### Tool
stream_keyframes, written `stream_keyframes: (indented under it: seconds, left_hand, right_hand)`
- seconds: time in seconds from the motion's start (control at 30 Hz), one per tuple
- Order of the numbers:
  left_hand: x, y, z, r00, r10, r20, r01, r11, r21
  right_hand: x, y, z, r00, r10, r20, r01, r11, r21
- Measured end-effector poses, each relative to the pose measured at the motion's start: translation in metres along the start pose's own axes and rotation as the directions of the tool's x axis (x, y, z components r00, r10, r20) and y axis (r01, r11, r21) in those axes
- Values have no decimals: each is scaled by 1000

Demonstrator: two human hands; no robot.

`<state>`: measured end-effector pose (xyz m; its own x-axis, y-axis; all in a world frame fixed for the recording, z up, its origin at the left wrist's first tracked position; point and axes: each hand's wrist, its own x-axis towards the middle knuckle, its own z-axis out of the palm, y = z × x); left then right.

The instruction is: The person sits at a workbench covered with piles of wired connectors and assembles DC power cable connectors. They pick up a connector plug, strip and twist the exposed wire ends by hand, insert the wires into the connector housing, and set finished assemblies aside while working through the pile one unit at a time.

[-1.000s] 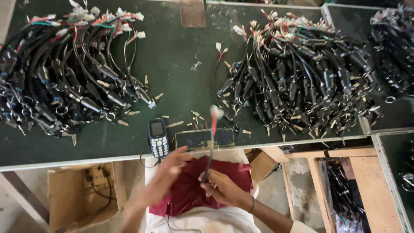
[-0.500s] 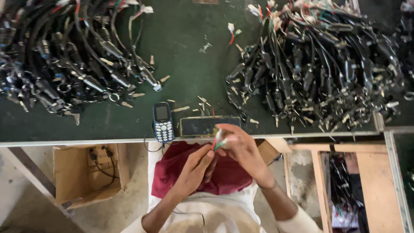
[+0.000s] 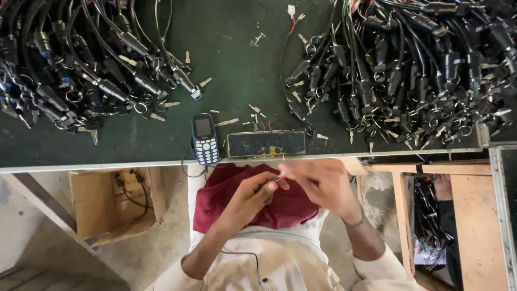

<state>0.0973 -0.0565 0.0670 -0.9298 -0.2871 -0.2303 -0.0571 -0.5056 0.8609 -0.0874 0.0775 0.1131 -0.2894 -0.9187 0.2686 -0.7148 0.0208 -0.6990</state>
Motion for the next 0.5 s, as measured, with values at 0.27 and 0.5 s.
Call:
stream_keyframes:
  seconds: [0.27,0.5]
  left_hand:
    - [5,7,5,987,36,-159,-85,947,-309]
    - [-4,13,22,793,604,-80,-403,619,674]
  right_hand:
    - [-31,-12,21,977,169,-130,-93,886,453]
    - [-20,8,47,808,496,317,-178,-308,935]
